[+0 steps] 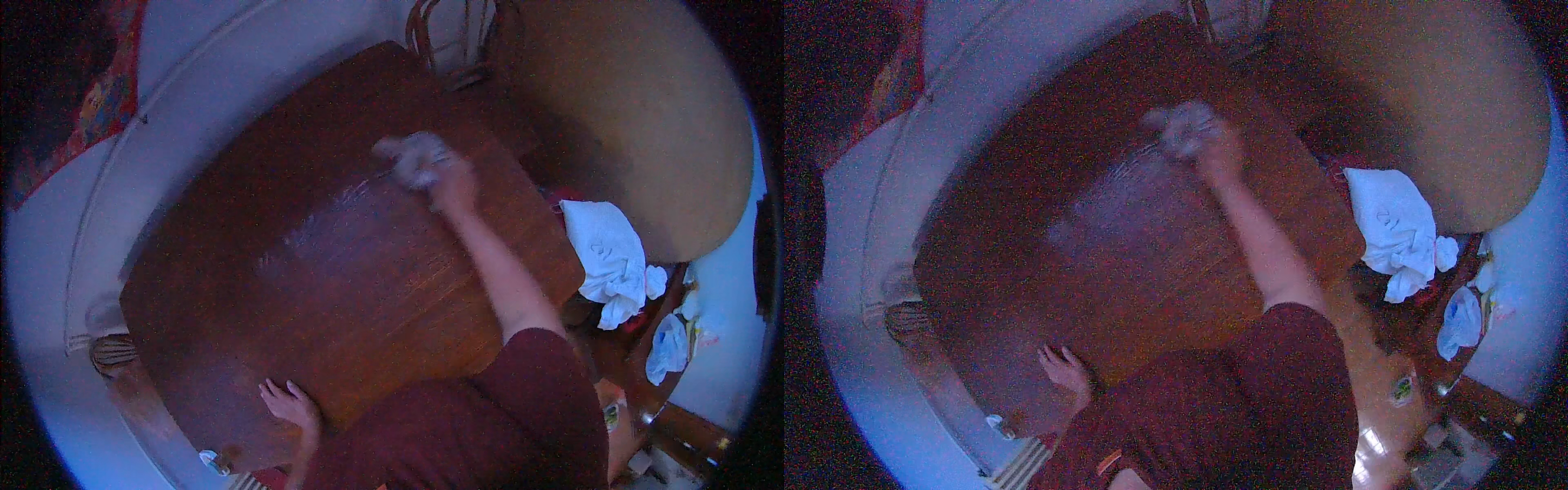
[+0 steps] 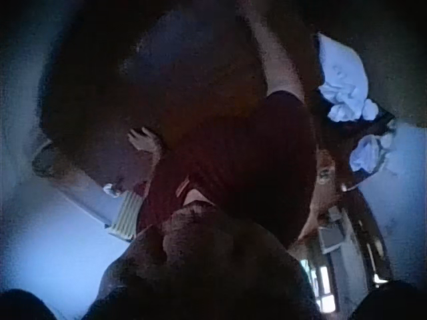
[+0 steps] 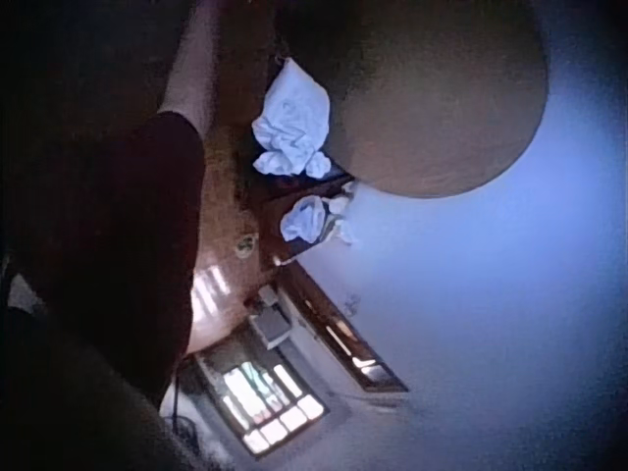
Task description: The person wipes a wooden table surface with a white cloth. They move a small container of items to the side to access the area underneath, then continue wiping the entire table surface in circular and sweeping motions.
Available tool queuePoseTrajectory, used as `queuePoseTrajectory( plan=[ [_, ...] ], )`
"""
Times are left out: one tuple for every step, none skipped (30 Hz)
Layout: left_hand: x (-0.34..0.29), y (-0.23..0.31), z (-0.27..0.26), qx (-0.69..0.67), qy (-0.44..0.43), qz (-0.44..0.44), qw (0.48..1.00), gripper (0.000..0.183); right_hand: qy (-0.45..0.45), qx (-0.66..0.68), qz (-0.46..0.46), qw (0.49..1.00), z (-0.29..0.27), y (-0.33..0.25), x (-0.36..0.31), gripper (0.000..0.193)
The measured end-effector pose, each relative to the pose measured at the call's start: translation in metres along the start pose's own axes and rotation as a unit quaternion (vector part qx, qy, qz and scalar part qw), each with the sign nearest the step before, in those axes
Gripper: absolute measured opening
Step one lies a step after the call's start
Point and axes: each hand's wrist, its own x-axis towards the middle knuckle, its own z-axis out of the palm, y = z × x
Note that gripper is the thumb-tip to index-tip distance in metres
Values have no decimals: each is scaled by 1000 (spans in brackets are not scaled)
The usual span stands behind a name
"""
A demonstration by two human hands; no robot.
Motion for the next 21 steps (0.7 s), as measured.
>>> queuePoseTrajectory(
  plan=[
    [2,4,0,-5,0,-2,1000,51,72,-52,4,996,-19,38,25,30],
    [1,4,1,1,12,2,1000,51,108,-145,10,983,-36,44,37,31],
    [1,4,4,3,20,11,1000,51,141,-135,28,980,-37,48,39,31],
    [0,4,7,4,30,20,999,52,175,-125,45,976,-38,51,41,32],
    [0,5,10,2,27,16,999,51,200,-8,70,977,-13,63,41,32],
    [-3,2,11,9,27,6,1000,51,184,69,103,975,12,34,30,31],
    [-2,-1,13,12,27,1,1000,51,178,142,138,964,31,3,18,31],
    [1,3,17,9,24,11,1000,51,83,-112,-10,990,66,19,2,29],
    [2,0,18,14,21,15,1000,52,21,-287,-194,938,96,9,-28,26],
    [0,-6,17,22,18,16,999,52,-68,-223,-212,949,101,-18,-48,27],
    [1,-8,18,19,19,16,1000,52,-158,-154,-211,952,102,-44,-68,28],
    [2,-9,21,16,20,18,1000,52,-244,-85,-193,947,102,-69,-87,29],
    [2,-7,20,11,20,15,1000,52,-279,-63,-219,933,94,-80,-91,29],
    [3,-5,17,8,6,3,1000,52,-272,-16,-184,944,87,-78,-83,29],
    [3,5,8,3,-9,-8,1000,52,-263,29,-151,953,81,-76,-75,29],
    [2,9,0,-1,-22,-23,999,53,-212,99,-58,971,70,-64,-50,27],
    [3,14,-5,3,-28,-23,999,53,-136,19,-66,988,56,-33,-19,26],
    [3,17,-9,6,-34,-21,999,53,-58,-68,-59,994,41,0,13,25],
    [4,18,-7,8,-41,-19,999,53,18,-149,-39,988,24,32,44,24],
    [1,13,-2,11,-27,-17,999,53,86,-93,-39,991,9,40,55,24],
    [-3,6,7,9,-15,-10,1000,53,159,-41,-45,985,-11,46,66,24]
  ],
)
